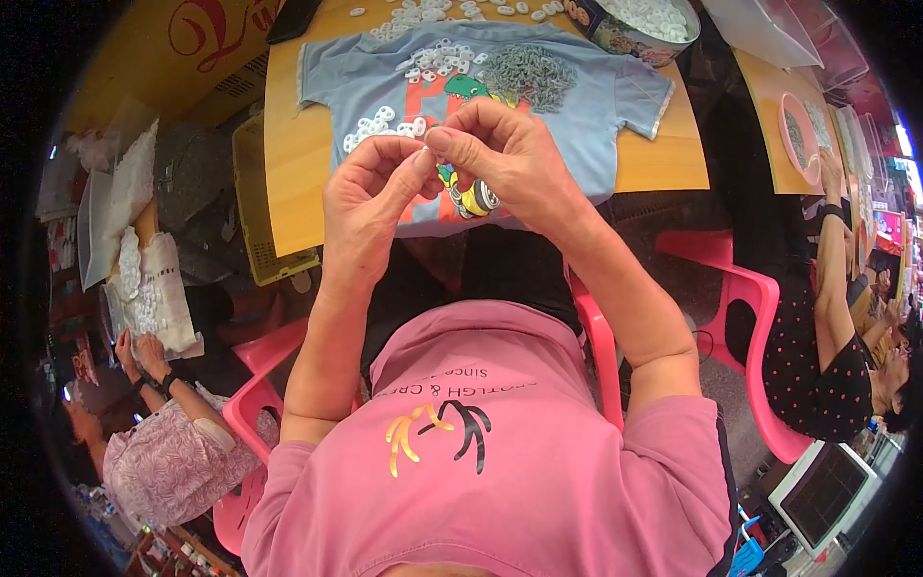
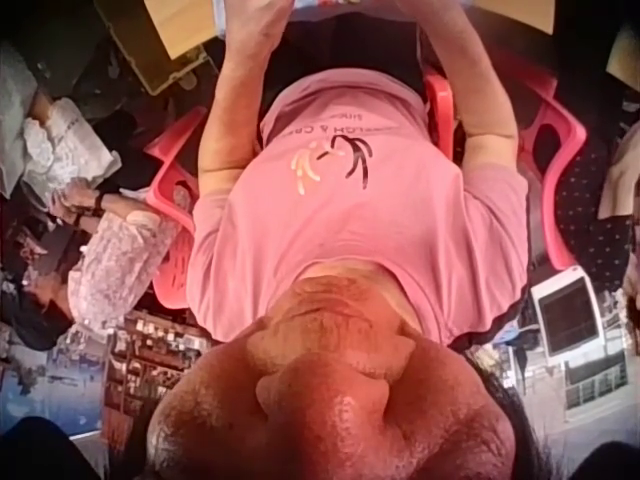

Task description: Attaching small white plastic parts to a printed garment piece at a workshop table.

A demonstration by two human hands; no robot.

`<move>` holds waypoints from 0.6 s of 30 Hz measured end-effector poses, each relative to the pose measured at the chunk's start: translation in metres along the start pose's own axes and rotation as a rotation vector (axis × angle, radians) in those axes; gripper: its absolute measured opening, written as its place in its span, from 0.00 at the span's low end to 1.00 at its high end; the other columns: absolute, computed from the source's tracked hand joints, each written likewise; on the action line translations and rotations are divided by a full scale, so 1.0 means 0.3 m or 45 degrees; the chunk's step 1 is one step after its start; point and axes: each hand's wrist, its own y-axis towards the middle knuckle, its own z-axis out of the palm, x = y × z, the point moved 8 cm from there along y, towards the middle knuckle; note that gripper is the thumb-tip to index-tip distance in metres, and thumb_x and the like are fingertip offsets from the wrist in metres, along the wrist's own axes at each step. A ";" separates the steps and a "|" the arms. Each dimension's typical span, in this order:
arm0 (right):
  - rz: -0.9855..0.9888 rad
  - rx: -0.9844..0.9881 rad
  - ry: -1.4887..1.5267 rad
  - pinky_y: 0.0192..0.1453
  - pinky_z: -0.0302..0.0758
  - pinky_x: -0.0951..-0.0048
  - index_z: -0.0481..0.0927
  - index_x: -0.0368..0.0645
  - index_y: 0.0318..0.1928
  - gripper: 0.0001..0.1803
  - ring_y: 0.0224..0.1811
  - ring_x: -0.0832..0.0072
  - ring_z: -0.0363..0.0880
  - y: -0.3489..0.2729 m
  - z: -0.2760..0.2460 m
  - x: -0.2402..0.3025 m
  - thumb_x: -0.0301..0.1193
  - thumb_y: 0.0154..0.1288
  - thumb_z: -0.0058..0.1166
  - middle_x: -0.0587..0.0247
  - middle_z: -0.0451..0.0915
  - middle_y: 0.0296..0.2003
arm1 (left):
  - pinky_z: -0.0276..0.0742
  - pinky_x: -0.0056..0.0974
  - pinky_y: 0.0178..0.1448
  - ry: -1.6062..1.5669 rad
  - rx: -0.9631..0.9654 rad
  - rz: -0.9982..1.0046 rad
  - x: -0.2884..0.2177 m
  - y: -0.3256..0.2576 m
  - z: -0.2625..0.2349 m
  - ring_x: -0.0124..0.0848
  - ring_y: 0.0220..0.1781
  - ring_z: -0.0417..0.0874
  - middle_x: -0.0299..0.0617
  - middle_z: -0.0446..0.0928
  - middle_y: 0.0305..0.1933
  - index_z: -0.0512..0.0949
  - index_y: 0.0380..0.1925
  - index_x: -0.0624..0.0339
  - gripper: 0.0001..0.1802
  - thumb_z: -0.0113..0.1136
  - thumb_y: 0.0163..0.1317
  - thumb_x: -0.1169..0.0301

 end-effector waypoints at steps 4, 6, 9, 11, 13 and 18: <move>-0.080 0.027 -0.046 0.34 0.72 0.82 0.79 0.38 0.37 0.09 0.28 0.84 0.75 0.002 0.006 0.015 0.32 0.68 0.59 0.68 0.79 0.31 | 0.78 0.27 0.40 0.035 0.008 0.005 -0.007 -0.001 0.002 0.21 0.35 0.80 0.38 0.81 0.34 0.78 0.39 0.69 0.09 0.62 0.66 0.72; -0.111 0.006 -0.065 0.34 0.72 0.81 0.80 0.38 0.36 0.09 0.29 0.84 0.75 0.003 0.008 0.015 0.31 0.67 0.60 0.67 0.80 0.31 | 0.78 0.27 0.40 0.129 -0.004 0.026 -0.013 0.004 -0.002 0.21 0.35 0.81 0.38 0.81 0.34 0.78 0.39 0.69 0.08 0.61 0.66 0.73; -0.130 -0.084 0.015 0.34 0.73 0.81 0.79 0.38 0.36 0.08 0.29 0.84 0.76 0.020 0.011 -0.032 0.31 0.67 0.59 0.67 0.80 0.31 | 0.79 0.28 0.41 0.112 -0.028 0.051 0.008 0.033 -0.027 0.23 0.35 0.82 0.39 0.81 0.34 0.78 0.39 0.69 0.08 0.61 0.66 0.73; -0.116 -0.120 0.132 0.34 0.74 0.82 0.80 0.38 0.36 0.08 0.30 0.84 0.76 0.032 0.013 -0.073 0.31 0.68 0.59 0.67 0.80 0.31 | 0.79 0.28 0.41 0.027 -0.043 0.016 0.027 0.045 -0.028 0.24 0.35 0.82 0.39 0.81 0.35 0.78 0.39 0.68 0.08 0.62 0.66 0.73; -0.103 -0.156 0.252 0.35 0.75 0.82 0.80 0.38 0.36 0.08 0.30 0.84 0.77 0.039 0.008 -0.091 0.30 0.68 0.59 0.67 0.81 0.31 | 0.79 0.29 0.42 -0.056 -0.057 -0.020 0.052 0.050 -0.030 0.25 0.36 0.83 0.39 0.81 0.35 0.78 0.39 0.68 0.08 0.62 0.65 0.72; -0.115 -0.199 0.223 0.37 0.77 0.81 0.80 0.37 0.37 0.07 0.31 0.84 0.78 0.027 0.022 -0.076 0.28 0.68 0.59 0.67 0.82 0.31 | 0.79 0.29 0.44 -0.514 -0.108 -0.130 0.133 0.024 -0.027 0.25 0.37 0.83 0.38 0.81 0.37 0.78 0.40 0.64 0.08 0.63 0.65 0.71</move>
